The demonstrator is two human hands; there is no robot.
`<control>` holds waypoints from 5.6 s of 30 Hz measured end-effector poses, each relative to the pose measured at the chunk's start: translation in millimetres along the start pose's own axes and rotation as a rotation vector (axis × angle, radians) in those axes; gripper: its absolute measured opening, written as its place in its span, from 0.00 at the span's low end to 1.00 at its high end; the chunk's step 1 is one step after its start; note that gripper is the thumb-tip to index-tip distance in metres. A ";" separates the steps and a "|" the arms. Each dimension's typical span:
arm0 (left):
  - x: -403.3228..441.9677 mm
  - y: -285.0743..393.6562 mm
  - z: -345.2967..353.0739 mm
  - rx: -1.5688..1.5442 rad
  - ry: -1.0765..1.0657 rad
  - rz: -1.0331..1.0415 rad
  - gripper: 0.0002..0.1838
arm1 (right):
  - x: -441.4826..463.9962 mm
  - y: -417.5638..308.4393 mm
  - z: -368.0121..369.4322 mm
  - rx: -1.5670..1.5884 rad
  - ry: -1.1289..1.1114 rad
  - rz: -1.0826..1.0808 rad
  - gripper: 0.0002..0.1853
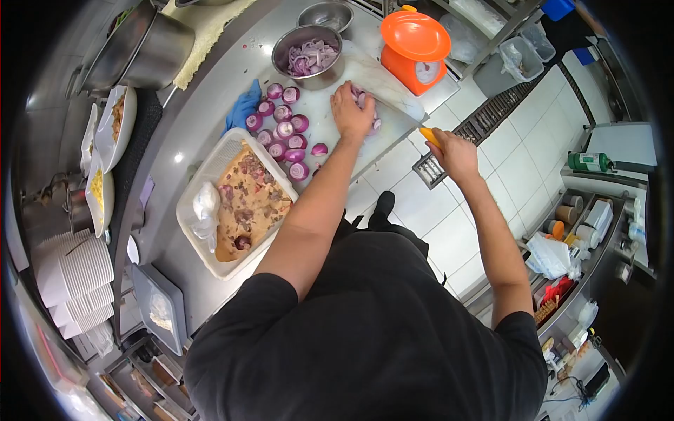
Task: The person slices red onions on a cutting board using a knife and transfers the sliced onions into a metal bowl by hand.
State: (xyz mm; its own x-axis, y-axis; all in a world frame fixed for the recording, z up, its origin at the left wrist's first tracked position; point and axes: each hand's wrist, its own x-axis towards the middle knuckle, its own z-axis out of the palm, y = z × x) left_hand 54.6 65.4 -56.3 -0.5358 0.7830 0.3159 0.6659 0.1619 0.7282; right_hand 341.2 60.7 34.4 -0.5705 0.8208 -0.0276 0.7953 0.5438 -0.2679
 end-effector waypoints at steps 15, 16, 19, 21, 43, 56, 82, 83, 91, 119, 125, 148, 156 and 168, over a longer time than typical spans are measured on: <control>15.5 9.4 -24.5 0.184 -0.376 0.242 0.46 | -148.2 -53.9 60.0 1.175 -0.143 0.718 0.18; 10.0 13.4 -26.9 0.157 -0.397 0.238 0.46 | -151.8 -61.5 65.9 1.244 -0.152 0.750 0.18; -8.9 25.9 -25.1 0.231 -0.302 0.310 0.47 | -148.3 -84.5 78.6 1.286 -0.148 0.740 0.15; -18.0 29.8 -23.5 0.224 -0.259 0.302 0.46 | -137.6 -94.9 86.9 1.276 -0.128 0.714 0.16; -13.7 44.6 -15.7 -0.121 0.005 0.052 0.20 | -74.0 -129.6 38.3 1.215 -0.232 0.602 0.19; 134.6 77.6 -93.0 -0.349 0.238 -0.015 0.18 | 45.5 -167.2 -74.2 0.773 -0.045 0.216 0.20; 188.0 0.1 -58.7 0.215 0.153 0.279 0.30 | 47.5 -139.0 -107.6 0.917 -0.263 0.397 0.18; 195.0 -10.3 -57.4 0.256 0.170 0.287 0.28 | 34.7 -128.9 -109.4 0.888 -0.276 0.401 0.18; 124.5 32.5 -99.0 -0.054 0.120 0.373 0.20 | -38.8 -46.1 -34.6 0.383 0.073 0.352 0.18; -5.7 10.5 -2.8 0.155 0.153 -0.178 0.36 | -69.3 0.6 15.4 0.272 0.125 0.135 0.18; -13.5 1.1 -9.5 0.123 -0.039 -0.009 0.26 | -131.9 -25.9 60.7 0.859 0.015 0.590 0.19; -26.3 -6.7 -9.3 0.166 -0.013 0.003 0.28 | -67.4 -133.8 98.2 0.932 -0.170 0.430 0.21; -30.2 -5.2 -8.2 0.081 0.011 0.008 0.20 | -68.4 -121.1 97.5 1.019 -0.204 0.395 0.20; 49.2 105.3 -50.7 -0.262 0.140 0.282 0.14 | -48.5 -161.2 -9.3 0.999 0.036 0.472 0.18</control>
State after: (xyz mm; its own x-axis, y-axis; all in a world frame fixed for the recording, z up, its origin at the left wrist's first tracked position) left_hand 72.1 90.5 66.8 -0.4288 0.6823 0.5922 0.6518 -0.2203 0.7257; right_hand 242.6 -65.2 87.9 -0.2341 0.9222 -0.3077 0.3987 -0.1976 -0.8956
